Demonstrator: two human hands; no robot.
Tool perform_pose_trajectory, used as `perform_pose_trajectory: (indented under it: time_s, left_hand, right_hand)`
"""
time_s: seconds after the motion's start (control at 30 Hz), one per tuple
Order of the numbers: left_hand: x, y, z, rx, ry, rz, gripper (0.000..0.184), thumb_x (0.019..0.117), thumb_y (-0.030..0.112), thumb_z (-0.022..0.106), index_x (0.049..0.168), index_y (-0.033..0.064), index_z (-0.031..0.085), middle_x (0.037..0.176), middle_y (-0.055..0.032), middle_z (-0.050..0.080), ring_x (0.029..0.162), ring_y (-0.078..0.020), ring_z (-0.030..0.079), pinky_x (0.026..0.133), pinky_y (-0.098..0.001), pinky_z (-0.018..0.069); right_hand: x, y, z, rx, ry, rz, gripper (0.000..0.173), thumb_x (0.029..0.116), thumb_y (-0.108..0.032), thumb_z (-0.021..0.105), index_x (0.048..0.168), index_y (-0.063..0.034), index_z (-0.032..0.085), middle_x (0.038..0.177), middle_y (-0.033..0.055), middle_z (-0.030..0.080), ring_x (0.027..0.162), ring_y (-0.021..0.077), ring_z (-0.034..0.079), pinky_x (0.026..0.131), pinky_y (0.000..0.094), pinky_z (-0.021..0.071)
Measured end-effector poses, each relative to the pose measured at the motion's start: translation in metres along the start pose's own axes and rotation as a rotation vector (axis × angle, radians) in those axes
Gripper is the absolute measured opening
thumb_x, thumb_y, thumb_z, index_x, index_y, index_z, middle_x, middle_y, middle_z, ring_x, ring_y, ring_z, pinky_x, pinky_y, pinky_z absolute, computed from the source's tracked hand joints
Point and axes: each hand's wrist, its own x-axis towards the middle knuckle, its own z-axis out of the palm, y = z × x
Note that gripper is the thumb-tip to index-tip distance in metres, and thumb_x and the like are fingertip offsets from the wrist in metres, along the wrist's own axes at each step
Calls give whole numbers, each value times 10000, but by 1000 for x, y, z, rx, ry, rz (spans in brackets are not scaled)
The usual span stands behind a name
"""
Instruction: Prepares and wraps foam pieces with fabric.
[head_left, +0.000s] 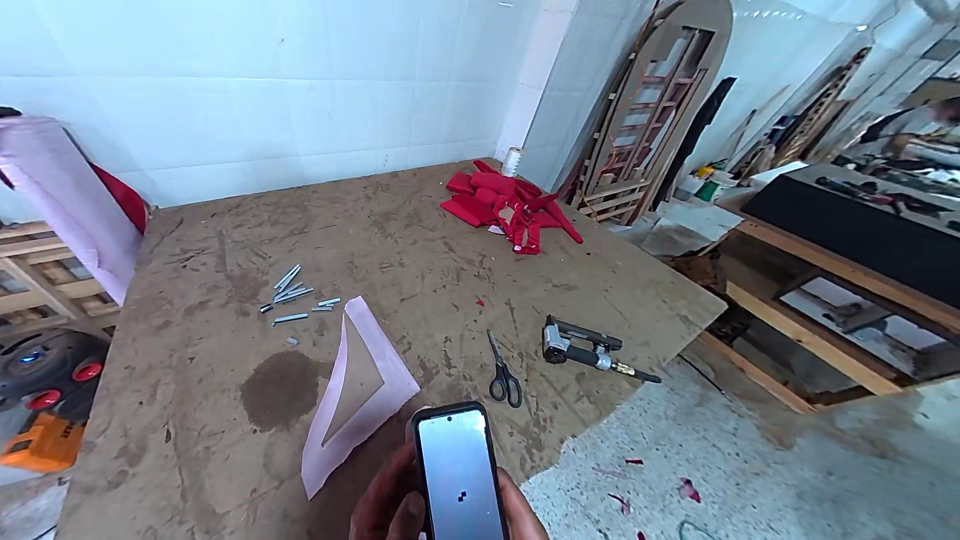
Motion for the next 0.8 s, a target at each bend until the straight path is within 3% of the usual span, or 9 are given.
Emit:
perform_pose_trajectory:
  time_s: [0.27,0.4,0.47,0.53,0.6,0.7,0.8]
  left_hand:
    - [4,-2,0,33,-11,-33,412,1061,292,555,1448,150,566,1286,-45,695,1114,-162,690,965,-361,584]
    - [8,-30,-13,147,-61,-109,449,1075,202,508,1473,-2,472,1224,-155,699,1040,-253,701,883,-410,600]
    - [4,-57,-30,283,-79,-194,418,1060,149,511,1441,-21,494,1234,-169,702,1075,-293,701,895,-452,602]
    - [0,-78,-46,581,-154,-320,394,999,193,623,1380,91,610,1303,-44,690,1203,-195,652,1008,-430,561]
    - [-4,-100,-57,844,-303,-388,432,946,353,704,1342,185,666,1400,23,629,1356,-162,527,1156,-452,425]
    - [-11,-129,-61,1101,-569,-360,544,884,486,735,1380,287,635,1560,44,478,1519,-250,309,1191,-574,326]
    - [-4,-150,-59,1202,-818,-320,709,799,525,810,1446,395,549,1680,15,278,1577,-303,124,1233,-619,199]
  right_hand:
    - [-2,-2,-6,-72,44,7,560,993,-283,621,1472,-123,379,1306,113,647,1051,284,706,645,451,637]
    - [-12,8,-30,-86,192,-55,530,1013,-281,597,1461,-83,395,1249,159,672,955,307,726,611,446,633]
    - [-18,20,-54,-83,344,-68,535,1020,-254,555,1473,-56,351,1206,197,684,891,332,734,571,445,627]
    - [-23,30,-88,-90,494,-5,493,1043,-206,442,1481,-28,301,1167,254,685,854,386,738,520,460,617]
    - [-25,41,-131,-133,666,109,453,1066,-232,365,1472,-34,347,1088,264,703,766,386,736,455,450,590]
    - [-29,52,-198,-232,854,251,476,1108,-383,349,1433,-50,450,992,253,718,644,362,708,405,420,547]
    - [-22,48,-255,-309,960,293,544,1103,-486,327,1409,-59,470,982,238,719,619,343,696,411,410,541]
